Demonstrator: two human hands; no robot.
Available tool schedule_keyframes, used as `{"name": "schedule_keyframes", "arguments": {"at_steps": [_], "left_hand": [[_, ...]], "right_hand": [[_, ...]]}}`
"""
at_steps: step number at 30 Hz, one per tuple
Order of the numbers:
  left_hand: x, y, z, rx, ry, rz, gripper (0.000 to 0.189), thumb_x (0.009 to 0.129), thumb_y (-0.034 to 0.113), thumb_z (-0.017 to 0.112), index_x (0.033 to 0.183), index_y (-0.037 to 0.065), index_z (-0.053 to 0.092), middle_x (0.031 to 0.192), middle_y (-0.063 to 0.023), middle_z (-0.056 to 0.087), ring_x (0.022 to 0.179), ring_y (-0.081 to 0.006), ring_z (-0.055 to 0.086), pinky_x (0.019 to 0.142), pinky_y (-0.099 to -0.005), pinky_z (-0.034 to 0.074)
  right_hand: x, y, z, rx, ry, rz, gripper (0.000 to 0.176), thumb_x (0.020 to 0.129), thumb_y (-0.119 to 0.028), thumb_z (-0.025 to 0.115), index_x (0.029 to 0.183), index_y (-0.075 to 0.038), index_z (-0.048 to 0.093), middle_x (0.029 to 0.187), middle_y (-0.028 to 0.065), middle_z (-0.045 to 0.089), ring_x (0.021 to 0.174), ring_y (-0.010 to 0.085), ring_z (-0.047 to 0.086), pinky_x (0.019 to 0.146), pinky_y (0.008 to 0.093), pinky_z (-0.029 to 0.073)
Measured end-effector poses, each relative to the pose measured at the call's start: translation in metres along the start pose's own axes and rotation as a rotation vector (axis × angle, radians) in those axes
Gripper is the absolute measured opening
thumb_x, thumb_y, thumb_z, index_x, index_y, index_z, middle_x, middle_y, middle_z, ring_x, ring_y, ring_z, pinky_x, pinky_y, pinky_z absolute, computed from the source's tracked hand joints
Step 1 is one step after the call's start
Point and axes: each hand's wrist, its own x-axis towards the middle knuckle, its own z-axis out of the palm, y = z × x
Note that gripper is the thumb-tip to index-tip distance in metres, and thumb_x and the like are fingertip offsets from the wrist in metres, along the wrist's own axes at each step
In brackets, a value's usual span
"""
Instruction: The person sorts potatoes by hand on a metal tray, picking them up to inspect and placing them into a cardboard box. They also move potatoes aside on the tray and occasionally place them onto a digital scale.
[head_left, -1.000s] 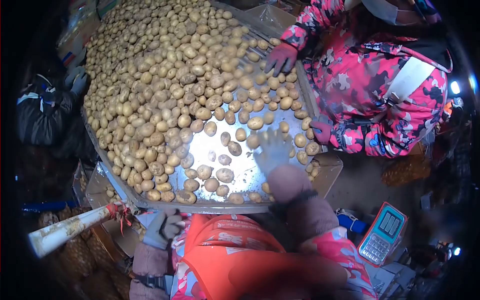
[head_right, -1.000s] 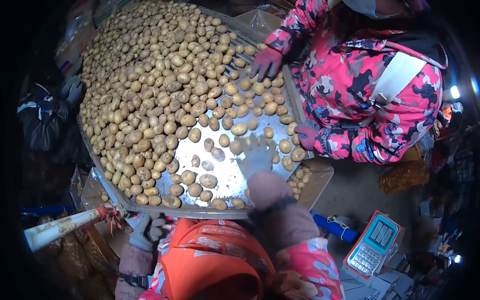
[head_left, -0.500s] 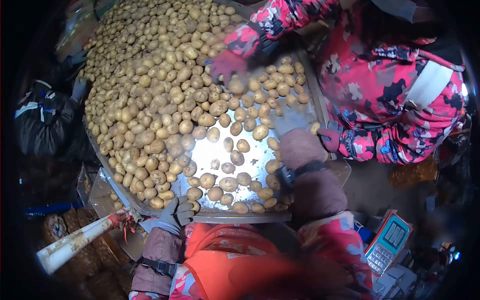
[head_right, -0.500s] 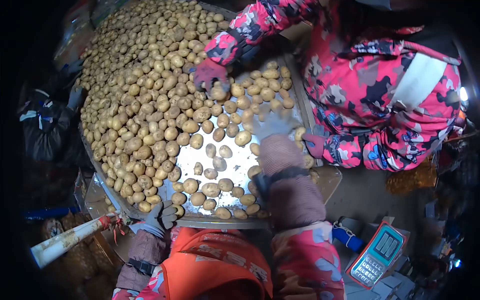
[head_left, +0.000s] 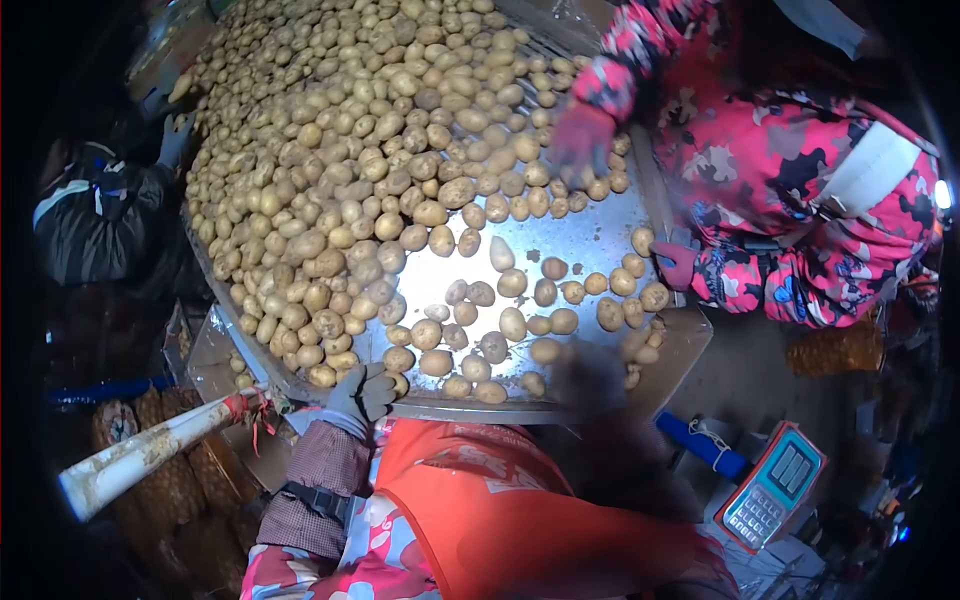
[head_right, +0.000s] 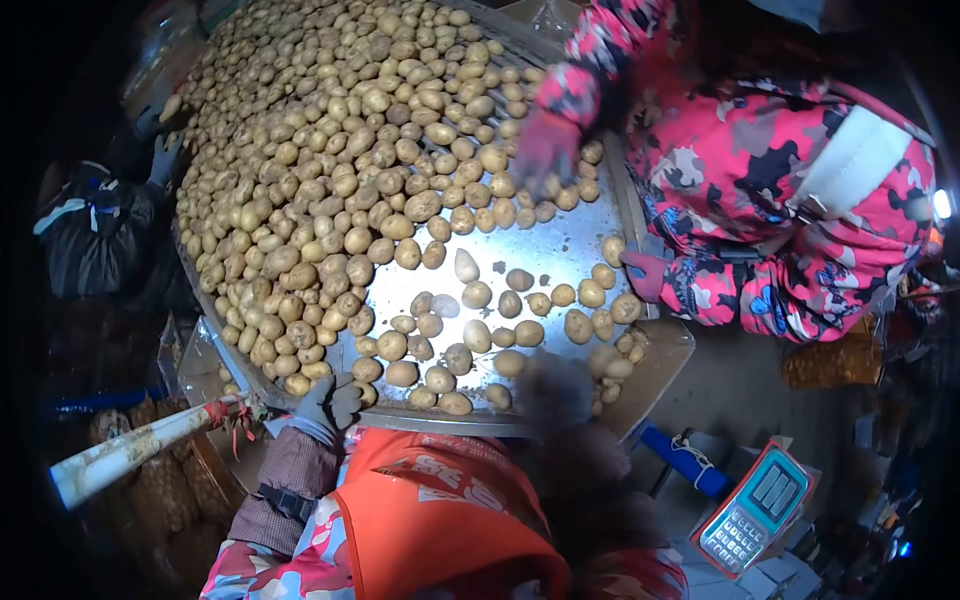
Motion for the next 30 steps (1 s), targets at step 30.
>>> {"name": "schedule_keyframes", "arguments": {"at_steps": [30], "left_hand": [[-0.017, -0.006, 0.025, -0.067, -0.174, -0.088, 0.052, 0.103, 0.045, 0.048, 0.135, 0.004, 0.05, 0.113, -0.0146, 0.067, 0.101, -0.0295, 0.066, 0.081, -0.0414, 0.057]], "right_hand": [[0.128, -0.089, 0.035, 0.36, 0.154, 0.06, 0.062, 0.075, -0.027, 0.075, 0.129, -0.006, 0.054, 0.133, 0.0167, 0.046, 0.113, 0.0346, 0.057, 0.097, 0.0415, 0.049]]}}
